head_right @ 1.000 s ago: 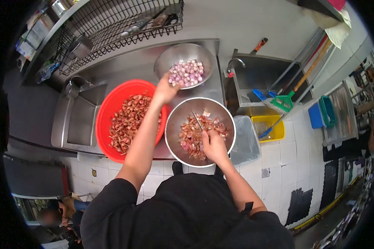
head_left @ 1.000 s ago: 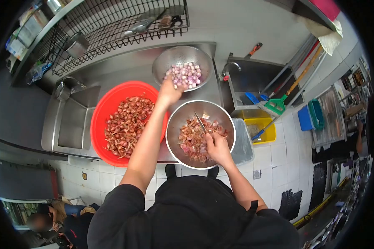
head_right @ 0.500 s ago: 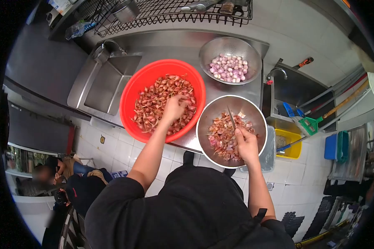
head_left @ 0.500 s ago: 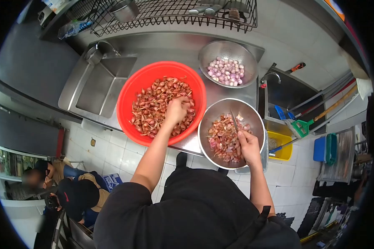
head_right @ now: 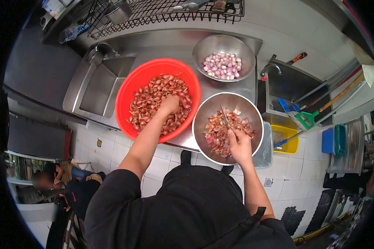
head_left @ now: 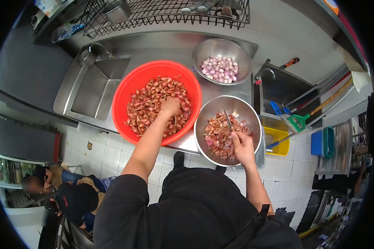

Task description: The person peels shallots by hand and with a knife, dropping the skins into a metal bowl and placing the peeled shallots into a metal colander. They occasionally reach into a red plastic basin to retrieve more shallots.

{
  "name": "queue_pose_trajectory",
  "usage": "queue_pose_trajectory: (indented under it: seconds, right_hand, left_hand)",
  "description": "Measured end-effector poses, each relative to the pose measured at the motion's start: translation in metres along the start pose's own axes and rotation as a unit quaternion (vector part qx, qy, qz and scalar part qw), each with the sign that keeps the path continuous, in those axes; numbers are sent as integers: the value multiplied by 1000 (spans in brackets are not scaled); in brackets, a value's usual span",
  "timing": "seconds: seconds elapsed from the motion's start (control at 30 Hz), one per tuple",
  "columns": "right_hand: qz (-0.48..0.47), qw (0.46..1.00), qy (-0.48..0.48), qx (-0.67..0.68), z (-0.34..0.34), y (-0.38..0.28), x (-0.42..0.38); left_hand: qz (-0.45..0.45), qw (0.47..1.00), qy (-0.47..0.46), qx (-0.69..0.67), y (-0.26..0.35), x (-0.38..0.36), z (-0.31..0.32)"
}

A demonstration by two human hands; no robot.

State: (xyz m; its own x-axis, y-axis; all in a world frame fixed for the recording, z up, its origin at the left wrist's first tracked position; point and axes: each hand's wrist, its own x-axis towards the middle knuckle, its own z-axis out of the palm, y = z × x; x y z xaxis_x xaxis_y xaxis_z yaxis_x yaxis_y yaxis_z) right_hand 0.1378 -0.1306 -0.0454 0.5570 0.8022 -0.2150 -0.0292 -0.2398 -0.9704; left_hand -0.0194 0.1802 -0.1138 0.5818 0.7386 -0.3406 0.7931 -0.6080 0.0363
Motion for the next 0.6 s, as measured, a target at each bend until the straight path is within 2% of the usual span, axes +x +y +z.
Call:
queue_pose_trajectory:
  seconds: [0.07, 0.1, 0.17, 0.2, 0.27, 0.33, 0.37, 0.4, 0.43, 0.5, 0.53, 0.57, 0.6]
  right_hand:
    - [10, 1000, 0, -23, -2, -1, -3]
    - [11, 1000, 7, -25, -2, -4, -5]
    - [16, 999, 16, -26, -3, -8, -9]
    - [22, 999, 24, -31, -3, -11, -10]
    - [28, 999, 31, -35, -4, -10, -10]
    - [-75, 984, 73, -142, -5, -6, -8]
    - [-74, 984, 76, -140, -6, -7, -7]
    - [-60, 982, 73, -167, -8, -11, -8]
    - [-46, 978, 68, -193, -10, -13, -8]
    - [-37, 983, 51, -173, -11, -9, -6]
    - [-31, 987, 34, -153, -11, -5, -4]
    - [-31, 987, 34, -153, -12, 7, 0]
    - [-113, 972, 38, -204, -9, 15, 6]
  left_hand:
    - [-22, 990, 39, -133, -18, 16, 6]
    - [12, 992, 32, -125, -16, -2, -20]
    - [20, 979, -108, -172, -27, -16, -36]
    - [21, 979, -108, -170, -29, -18, -26]
    - [53, 998, -10, 32, -33, -27, 7]
    - [57, 998, -3, 16, -30, -40, -2]
    - [61, 998, 4, -2, -28, -43, -8]
    - [61, 993, 18, -100, -30, -47, -16]
    - [62, 993, 16, -99, -34, -51, -22]
    - [8, 934, 70, -350, -47, -56, -30]
    - [45, 913, 84, -396, -55, -59, -30]
    - [45, 914, 84, -395, -59, -59, -28]
    - [25, 841, 79, -535, -61, -60, -27]
